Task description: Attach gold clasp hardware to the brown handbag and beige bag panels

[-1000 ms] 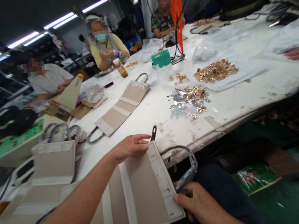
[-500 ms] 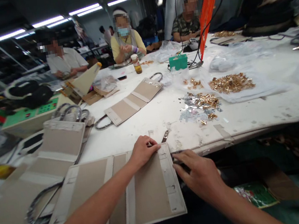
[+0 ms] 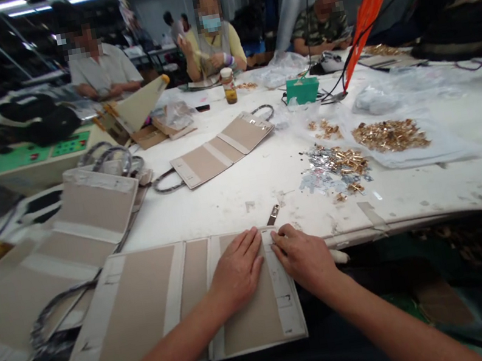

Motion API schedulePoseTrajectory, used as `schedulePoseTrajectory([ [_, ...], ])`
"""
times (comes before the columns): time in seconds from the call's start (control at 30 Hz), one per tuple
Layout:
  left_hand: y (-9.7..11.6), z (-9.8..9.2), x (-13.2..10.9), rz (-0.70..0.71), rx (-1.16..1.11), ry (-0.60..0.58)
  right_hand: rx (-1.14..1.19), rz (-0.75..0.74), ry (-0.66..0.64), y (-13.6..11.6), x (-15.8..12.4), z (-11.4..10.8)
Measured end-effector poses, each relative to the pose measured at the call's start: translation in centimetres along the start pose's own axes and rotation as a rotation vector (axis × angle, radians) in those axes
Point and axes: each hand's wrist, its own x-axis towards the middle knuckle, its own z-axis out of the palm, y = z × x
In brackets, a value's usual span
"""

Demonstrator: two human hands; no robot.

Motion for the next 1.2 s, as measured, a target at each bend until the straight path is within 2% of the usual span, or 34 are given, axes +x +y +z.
schedulePoseTrajectory([
  [0.2,-0.4,-0.5,0.8,-0.030,0.005,-0.051,-0.019,-0.012,-0.056,-0.4,0.6,-0.3],
  [0.5,-1.2,1.0,0.7,0.002,0.056,-0.019,-0.103,-0.098,-0.173,-1.2,2.7,-1.4],
  [0.7,-1.7,0.7,0.9,0.031,0.063,-0.002,-0.114,-0.149,-0.216,-1.3,3.9,-2.4],
  [0.8,-1.9,0.5,0.8,0.018,0.014,0.022,-0.001,-0.114,-0.169,1.1,4.5,-3.2],
  [0.93,-2.1,0.4,0.6,0.001,-0.071,0.040,0.009,0.188,-0.016,7.9,6.0,-4.1],
  [1.0,-2.1,0.3,0.6,-0.006,-0.096,0.032,-0.063,0.318,-0.021,11.4,6.9,-4.5],
  [1.07,-2.1,0.3,0.5,-0.014,-0.111,0.028,-0.094,0.367,-0.051,14.1,7.6,-4.6],
  [1.13,-2.1,0.4,0.4,-0.021,-0.121,0.029,-0.098,0.382,-0.078,15.4,8.1,-4.3],
  [1.2,-2.1,0.3,0.3,-0.029,-0.133,0.029,-0.100,0.398,-0.092,15.7,8.3,-3.9],
])
